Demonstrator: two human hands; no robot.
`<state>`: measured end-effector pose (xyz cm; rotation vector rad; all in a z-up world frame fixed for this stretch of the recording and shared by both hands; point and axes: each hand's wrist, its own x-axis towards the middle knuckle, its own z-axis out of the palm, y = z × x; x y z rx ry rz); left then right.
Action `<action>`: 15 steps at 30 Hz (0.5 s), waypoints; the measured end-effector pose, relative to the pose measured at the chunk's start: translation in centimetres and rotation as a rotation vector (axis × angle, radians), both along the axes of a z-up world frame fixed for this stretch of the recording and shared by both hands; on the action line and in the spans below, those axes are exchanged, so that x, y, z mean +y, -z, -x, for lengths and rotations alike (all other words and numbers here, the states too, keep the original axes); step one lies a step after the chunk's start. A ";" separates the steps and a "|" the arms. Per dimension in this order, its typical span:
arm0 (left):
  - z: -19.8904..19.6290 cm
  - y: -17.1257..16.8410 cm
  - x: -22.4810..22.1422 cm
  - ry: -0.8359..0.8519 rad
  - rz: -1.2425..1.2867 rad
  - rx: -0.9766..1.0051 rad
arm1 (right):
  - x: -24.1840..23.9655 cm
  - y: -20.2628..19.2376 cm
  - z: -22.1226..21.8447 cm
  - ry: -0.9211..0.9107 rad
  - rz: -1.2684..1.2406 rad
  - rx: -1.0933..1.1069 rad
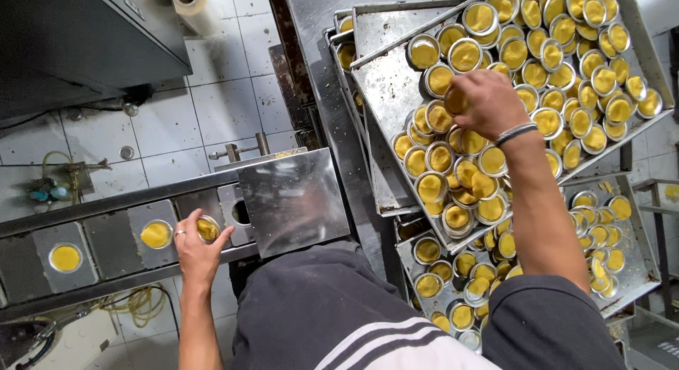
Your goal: The person sorts pastry tins by taking empty ones from a conveyor belt and placing them onto a tray, while moving filled tins from the tray back onto the conveyor belt.
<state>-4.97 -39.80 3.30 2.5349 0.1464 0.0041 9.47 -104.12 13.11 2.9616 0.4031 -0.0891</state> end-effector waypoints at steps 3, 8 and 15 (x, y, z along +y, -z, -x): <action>0.4 0.5 1.0 -0.020 -0.008 -0.007 | 2.2 -3.3 0.6 0.029 -0.223 0.145; 0.1 2.5 0.7 0.027 -0.005 -0.077 | 3.6 0.1 1.8 -0.112 -0.018 0.100; -0.9 3.0 -0.9 0.057 -0.085 0.011 | 2.4 -0.5 0.8 -0.080 -0.323 0.269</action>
